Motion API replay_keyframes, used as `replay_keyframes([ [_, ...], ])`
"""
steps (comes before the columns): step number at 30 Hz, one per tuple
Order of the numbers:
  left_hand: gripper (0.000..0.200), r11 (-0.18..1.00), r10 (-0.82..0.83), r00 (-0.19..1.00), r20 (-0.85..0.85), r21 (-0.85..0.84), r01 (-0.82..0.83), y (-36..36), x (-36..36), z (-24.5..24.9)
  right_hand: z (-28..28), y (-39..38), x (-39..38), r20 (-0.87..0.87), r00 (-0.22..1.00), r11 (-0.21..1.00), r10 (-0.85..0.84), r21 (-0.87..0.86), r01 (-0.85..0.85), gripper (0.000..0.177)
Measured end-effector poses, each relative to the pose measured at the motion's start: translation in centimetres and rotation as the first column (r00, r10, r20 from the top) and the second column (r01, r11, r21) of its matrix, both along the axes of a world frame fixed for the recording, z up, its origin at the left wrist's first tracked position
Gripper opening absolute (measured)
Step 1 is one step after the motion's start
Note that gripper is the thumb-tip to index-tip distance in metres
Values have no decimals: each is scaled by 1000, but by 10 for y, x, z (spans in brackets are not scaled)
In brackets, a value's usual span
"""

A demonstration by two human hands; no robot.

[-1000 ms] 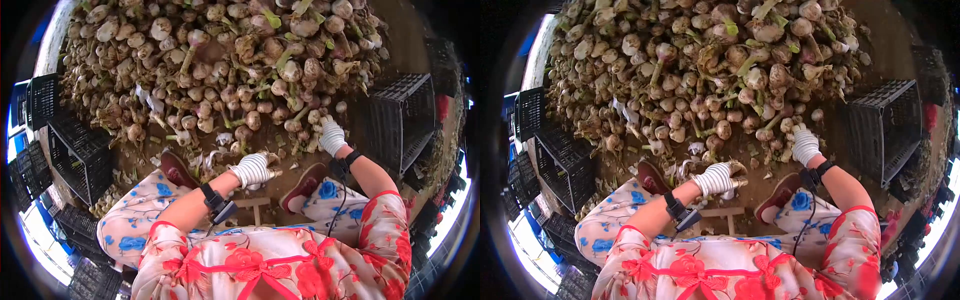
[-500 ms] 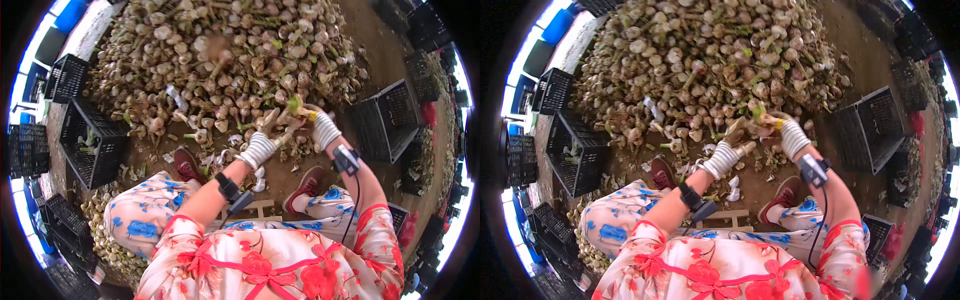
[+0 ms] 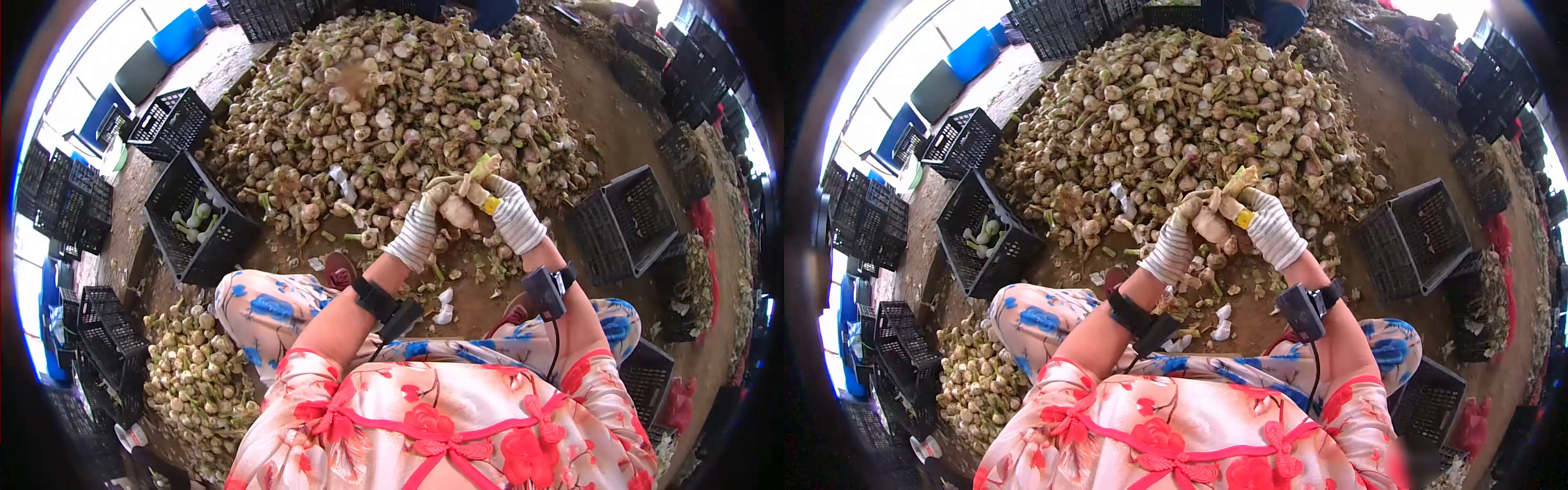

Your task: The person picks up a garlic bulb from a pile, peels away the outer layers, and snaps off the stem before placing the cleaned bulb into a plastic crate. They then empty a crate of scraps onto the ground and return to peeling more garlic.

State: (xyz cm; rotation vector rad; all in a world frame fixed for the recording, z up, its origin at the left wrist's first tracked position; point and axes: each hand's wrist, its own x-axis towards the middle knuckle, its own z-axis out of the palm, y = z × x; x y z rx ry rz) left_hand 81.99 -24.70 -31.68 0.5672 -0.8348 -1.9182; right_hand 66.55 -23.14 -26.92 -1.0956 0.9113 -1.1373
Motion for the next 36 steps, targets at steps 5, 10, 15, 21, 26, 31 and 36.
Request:
replay_keyframes([
  [5,48,952,-150,967,-207,232,198,8,14,19,14,24,1,-78,997,999,8,-52,-12,21],
  [10,38,994,-30,994,-104,103,41,23,12,47,-5,21,10,84,986,987,-142,90,135,19],
  [15,30,994,17,924,-382,110,27,-18,17,-2,-27,1,27,-312,836,852,-452,-428,301,13],
  [21,57,974,-123,943,-309,146,174,-5,66,43,-39,0,54,-113,935,935,-335,-157,316,15],
  [26,51,923,377,900,218,-177,-343,-17,61,-10,-44,-15,65,-8,970,966,-244,-88,242,22],
  [31,43,945,257,966,31,202,-258,-18,70,-20,-70,-10,66,-95,966,970,-242,-16,242,20],
  [36,47,972,201,977,68,107,-208,-20,45,-45,-165,-26,33,-403,861,944,-310,-28,327,19],
])
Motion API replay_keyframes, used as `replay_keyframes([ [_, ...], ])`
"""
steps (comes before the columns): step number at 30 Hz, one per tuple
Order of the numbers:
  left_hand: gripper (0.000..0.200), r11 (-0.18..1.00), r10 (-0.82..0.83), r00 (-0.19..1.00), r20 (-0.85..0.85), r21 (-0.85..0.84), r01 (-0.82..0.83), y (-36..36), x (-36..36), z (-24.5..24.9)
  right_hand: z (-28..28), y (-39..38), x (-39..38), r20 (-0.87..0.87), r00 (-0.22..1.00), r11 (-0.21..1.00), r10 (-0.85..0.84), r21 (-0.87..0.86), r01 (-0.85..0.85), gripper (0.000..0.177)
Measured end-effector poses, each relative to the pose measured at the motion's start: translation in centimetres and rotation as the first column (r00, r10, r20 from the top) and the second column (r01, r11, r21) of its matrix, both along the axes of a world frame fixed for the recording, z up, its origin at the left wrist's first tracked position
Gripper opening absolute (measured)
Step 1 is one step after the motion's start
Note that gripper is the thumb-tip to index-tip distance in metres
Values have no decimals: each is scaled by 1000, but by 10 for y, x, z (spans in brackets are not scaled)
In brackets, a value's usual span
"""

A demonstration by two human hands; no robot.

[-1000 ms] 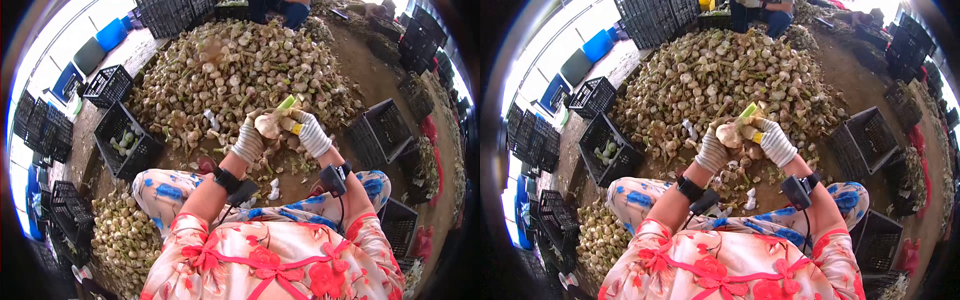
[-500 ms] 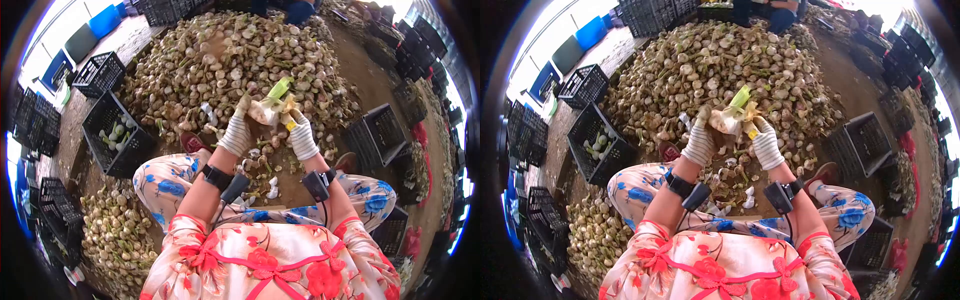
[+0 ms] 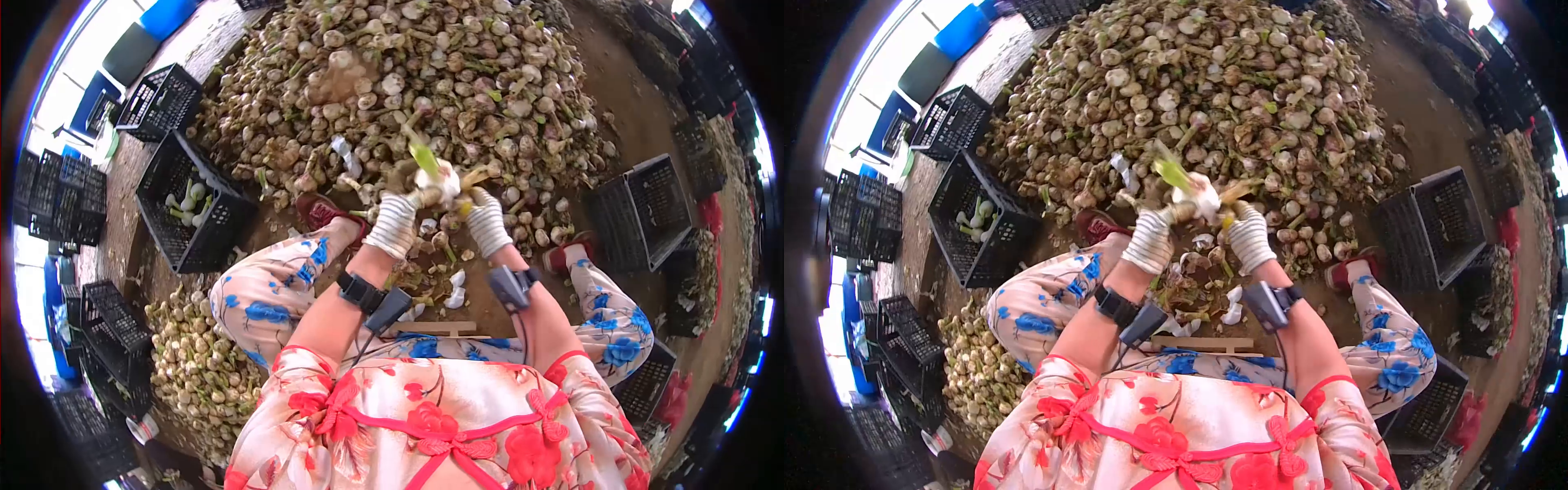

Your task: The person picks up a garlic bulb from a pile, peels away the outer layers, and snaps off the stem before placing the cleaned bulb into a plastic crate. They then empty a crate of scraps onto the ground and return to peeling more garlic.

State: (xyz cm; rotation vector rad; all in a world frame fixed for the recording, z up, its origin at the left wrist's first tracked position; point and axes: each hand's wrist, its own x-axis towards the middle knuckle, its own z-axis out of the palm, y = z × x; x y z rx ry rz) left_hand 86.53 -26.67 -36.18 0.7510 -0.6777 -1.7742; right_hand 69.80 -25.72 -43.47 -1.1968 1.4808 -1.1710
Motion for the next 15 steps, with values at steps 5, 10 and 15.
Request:
replay_keyframes([
  [5,50,994,-97,971,220,64,85,20,-6,-53,20,0,-28,-837,519,972,174,230,46,18],
  [10,31,920,-143,982,-125,348,178,23,0,-37,-14,15,-61,-749,588,932,304,361,-23,34],
  [15,29,937,-235,968,91,285,201,21,-4,-39,76,36,-24,-154,930,920,333,-164,-356,51],
])
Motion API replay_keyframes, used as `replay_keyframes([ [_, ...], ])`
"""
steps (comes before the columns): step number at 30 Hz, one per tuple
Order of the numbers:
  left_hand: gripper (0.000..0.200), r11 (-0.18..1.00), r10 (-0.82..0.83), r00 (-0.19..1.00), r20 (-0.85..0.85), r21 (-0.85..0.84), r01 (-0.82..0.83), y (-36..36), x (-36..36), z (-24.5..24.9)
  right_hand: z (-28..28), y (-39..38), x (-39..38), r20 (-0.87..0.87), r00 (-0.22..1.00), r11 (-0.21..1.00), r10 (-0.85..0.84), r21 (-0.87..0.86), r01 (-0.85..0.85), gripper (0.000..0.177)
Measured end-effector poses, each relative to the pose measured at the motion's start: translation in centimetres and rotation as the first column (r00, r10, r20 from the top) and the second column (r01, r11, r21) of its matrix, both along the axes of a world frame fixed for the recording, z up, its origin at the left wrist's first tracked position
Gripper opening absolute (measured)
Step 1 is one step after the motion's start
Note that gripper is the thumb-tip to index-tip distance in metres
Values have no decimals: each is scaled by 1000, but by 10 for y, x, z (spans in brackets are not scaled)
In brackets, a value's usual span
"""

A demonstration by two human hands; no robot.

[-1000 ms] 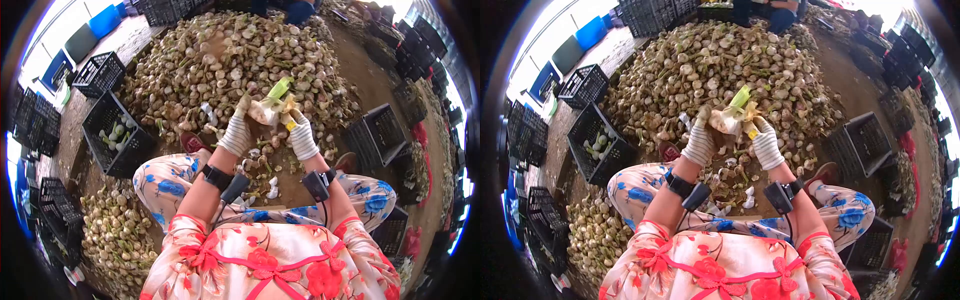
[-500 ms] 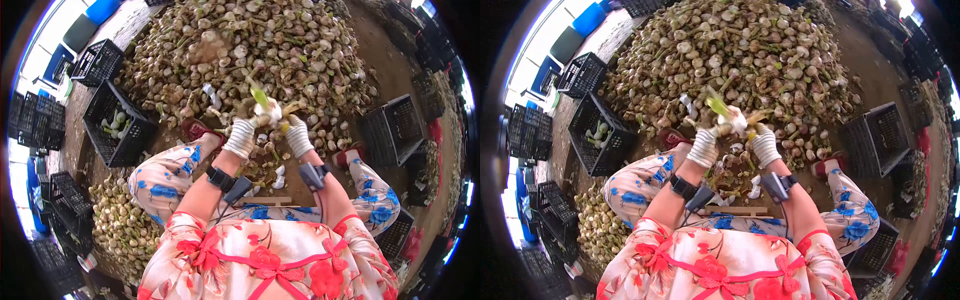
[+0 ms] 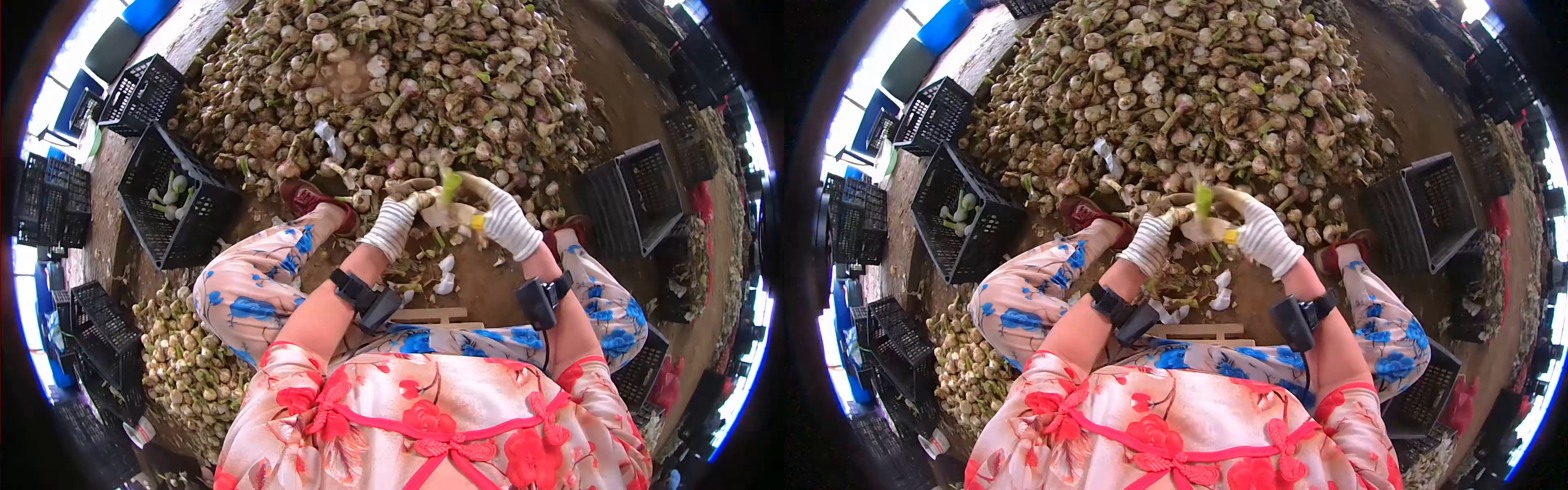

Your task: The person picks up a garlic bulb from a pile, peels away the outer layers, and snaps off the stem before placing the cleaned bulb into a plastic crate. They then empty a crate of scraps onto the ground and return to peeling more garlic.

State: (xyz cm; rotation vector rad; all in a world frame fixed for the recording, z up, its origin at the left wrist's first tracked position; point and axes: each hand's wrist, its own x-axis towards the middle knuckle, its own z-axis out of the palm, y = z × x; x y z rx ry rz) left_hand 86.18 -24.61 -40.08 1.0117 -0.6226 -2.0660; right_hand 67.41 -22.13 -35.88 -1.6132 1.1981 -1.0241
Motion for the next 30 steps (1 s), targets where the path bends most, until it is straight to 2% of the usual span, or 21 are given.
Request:
replay_keyframes([
  [1,30,998,-12,1000,1,-61,12,3,-7,2,10,-3,4,-291,957,998,-4,-55,-12,43],
  [3,32,991,-17,1000,1,-130,17,7,-6,11,16,-4,8,-401,915,991,-48,-132,-6,33],
  [5,44,984,-169,981,-99,-78,162,10,2,22,19,-3,9,-305,952,997,-25,-74,3,26],
  [6,54,880,-193,981,27,-436,185,-8,-10,-35,15,0,7,-167,986,1000,-23,6,24,23],
  [9,60,929,-152,988,11,-340,147,12,-2,15,18,1,8,-141,990,1000,-9,19,12,20],
  [10,66,947,-187,980,-68,-278,162,13,2,24,18,1,11,-99,994,999,-45,-29,42,19],
  [13,70,930,-241,965,-102,-309,200,15,1,27,8,1,11,-45,996,997,-80,-3,80,20],
  [14,73,943,-227,964,-139,-281,182,16,1,28,7,1,10,123,987,984,-102,155,82,21],
  [15,73,943,-226,964,-141,-282,180,14,1,27,13,1,12,121,988,985,-100,154,81,21],
  [17,72,951,-211,974,-77,-247,186,9,4,22,30,2,17,353,909,935,-221,341,95,23],
  [18,69,941,-232,972,30,-247,232,9,7,38,37,4,22,293,933,940,-211,323,111,24],
  [19,69,942,-230,973,26,-243,229,11,5,33,32,4,20,289,934,939,-211,327,110,24],
  [20,67,935,-216,976,-4,-288,206,11,2,26,24,2,17,44,989,971,-141,200,129,27],
  [21,66,926,-203,979,-33,-332,181,12,-1,25,19,1,14,-211,973,991,-94,70,111,29],
  [22,65,942,-210,968,-136,-292,163,15,-2,23,18,0,11,-220,973,994,-72,69,89,31],
  [23,65,943,-205,969,-137,-292,158,14,-1,21,17,0,9,-221,973,994,-67,69,84,31],
  [24,66,954,-217,957,-194,-248,167,14,3,17,16,0,9,19,998,979,-68,194,63,30],
  [25,66,963,-227,941,-252,-202,178,14,4,13,13,1,8,255,962,950,-96,311,12,30],
  [27,65,955,-183,958,-223,-271,120,15,1,9,6,2,6,235,967,957,-93,288,22,30],
  [29,63,978,-206,934,-292,-47,201,14,3,10,6,3,7,352,930,965,-106,260,12,30],
  [30,61,983,-182,941,-287,-63,171,16,0,12,6,3,8,349,931,965,-104,262,10,30],
])
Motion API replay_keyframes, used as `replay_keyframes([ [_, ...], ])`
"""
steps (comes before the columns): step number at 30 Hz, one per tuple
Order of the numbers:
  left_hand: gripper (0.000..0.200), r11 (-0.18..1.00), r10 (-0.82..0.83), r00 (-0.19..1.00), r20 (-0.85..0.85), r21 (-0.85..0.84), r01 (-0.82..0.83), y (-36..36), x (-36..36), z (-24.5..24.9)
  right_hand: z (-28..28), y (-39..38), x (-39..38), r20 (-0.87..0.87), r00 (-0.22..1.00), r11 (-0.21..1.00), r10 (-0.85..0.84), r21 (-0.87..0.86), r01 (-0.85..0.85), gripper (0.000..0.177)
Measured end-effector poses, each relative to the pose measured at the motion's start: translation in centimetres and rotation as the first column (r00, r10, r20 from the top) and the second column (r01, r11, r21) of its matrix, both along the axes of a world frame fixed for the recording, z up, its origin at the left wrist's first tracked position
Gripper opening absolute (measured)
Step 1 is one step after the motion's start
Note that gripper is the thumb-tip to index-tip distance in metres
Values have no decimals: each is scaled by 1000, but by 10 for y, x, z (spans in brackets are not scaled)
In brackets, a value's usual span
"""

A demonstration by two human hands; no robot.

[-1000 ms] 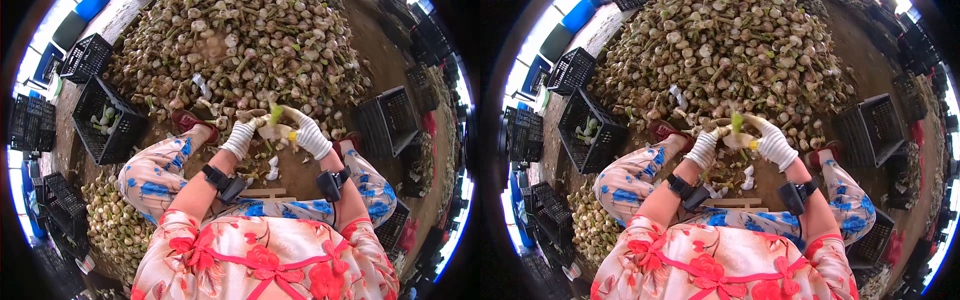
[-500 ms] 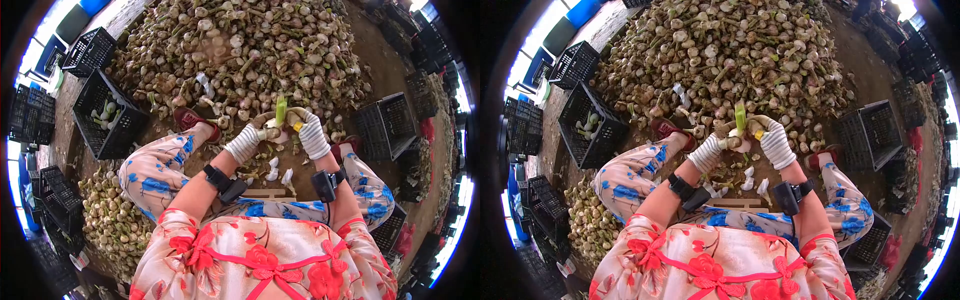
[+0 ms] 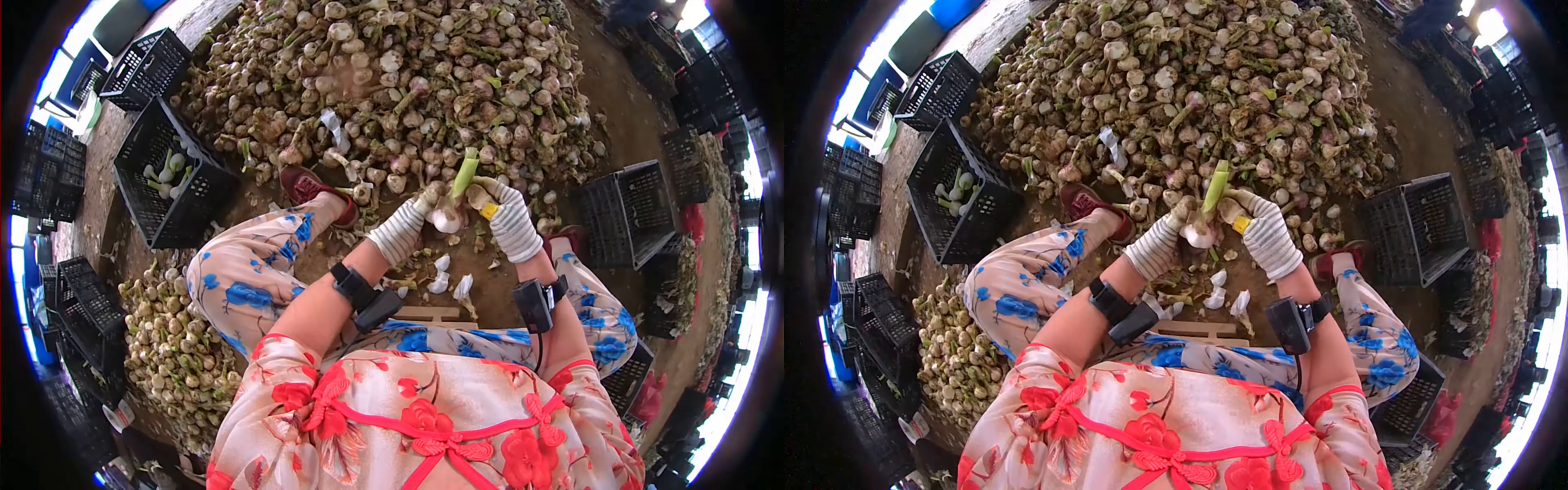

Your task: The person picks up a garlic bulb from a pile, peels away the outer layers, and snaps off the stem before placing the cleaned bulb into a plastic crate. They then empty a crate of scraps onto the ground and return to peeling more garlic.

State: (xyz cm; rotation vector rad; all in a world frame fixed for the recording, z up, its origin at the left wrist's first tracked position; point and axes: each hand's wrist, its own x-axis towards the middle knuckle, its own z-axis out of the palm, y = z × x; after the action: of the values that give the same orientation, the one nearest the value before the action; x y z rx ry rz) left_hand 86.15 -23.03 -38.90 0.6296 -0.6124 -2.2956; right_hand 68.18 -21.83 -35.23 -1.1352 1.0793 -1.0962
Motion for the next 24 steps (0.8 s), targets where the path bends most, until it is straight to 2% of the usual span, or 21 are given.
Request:
replay_keyframes([
  [2,60,999,33,999,0,32,-33,4,-5,-1,2,-2,1,-163,987,997,-17,-75,5,29],
  [3,60,996,62,998,5,60,-62,4,-6,-1,5,-2,2,-164,986,997,-16,-77,4,29],
  [5,59,997,27,999,-47,73,-23,-3,-4,-10,13,-1,4,10,994,991,-110,78,109,25],
  [7,58,996,-7,995,-100,92,17,-5,-5,-9,25,0,12,-42,991,989,-130,72,132,27],
  [8,57,997,72,995,68,-28,-70,-4,-8,-9,35,1,15,-334,942,999,-47,-14,45,29],
  [9,56,978,167,960,223,-159,-134,-4,-10,-6,41,3,17,-600,800,995,9,-70,-64,31],
  [10,54,984,138,958,252,-141,-105,-3,-11,-4,31,1,13,-669,744,986,-14,-131,-99,32],
  [11,54,984,139,958,250,-141,-106,-3,-11,-3,29,2,12,-670,742,986,-14,-131,-100,32],
  [13,54,989,145,986,77,5,-145,-4,-9,-2,29,2,13,-464,885,990,45,-101,-103,31],
  [14,54,988,150,986,76,8,-151,-7,-6,-6,34,4,12,-458,885,993,77,-43,-108,29],
  [15,54,995,17,997,-72,94,-10,-12,-1,-10,32,5,12,-460,884,993,83,-39,-113,29],
  [16,53,978,-104,968,-229,155,142,-15,1,-12,30,6,12,-378,921,995,91,-5,-100,28],
  [17,53,978,-101,967,-233,155,140,-14,0,-15,26,6,10,-292,952,996,93,30,-88,28],
  [18,53,922,-30,919,-393,344,177,-13,-1,-9,21,6,12,-263,962,995,66,-57,-84,27],
  [19,53,827,72,848,-524,507,242,-13,-1,-4,20,8,11,-266,962,995,67,-58,-85,27],
  [21,58,878,40,873,-487,433,202,-9,2,2,26,10,15,-56,998,998,22,66,-19,24],
  [22,62,960,48,942,-332,275,48,-4,3,17,16,5,15,4,999,993,-53,107,53,21],
  [23,67,993,94,980,-174,82,-81,-3,3,25,12,2,13,2,998,993,-55,100,54,21],
  [24,71,942,234,971,50,-257,-214,-7,3,24,12,0,17,-79,988,990,-130,49,134,19],
])
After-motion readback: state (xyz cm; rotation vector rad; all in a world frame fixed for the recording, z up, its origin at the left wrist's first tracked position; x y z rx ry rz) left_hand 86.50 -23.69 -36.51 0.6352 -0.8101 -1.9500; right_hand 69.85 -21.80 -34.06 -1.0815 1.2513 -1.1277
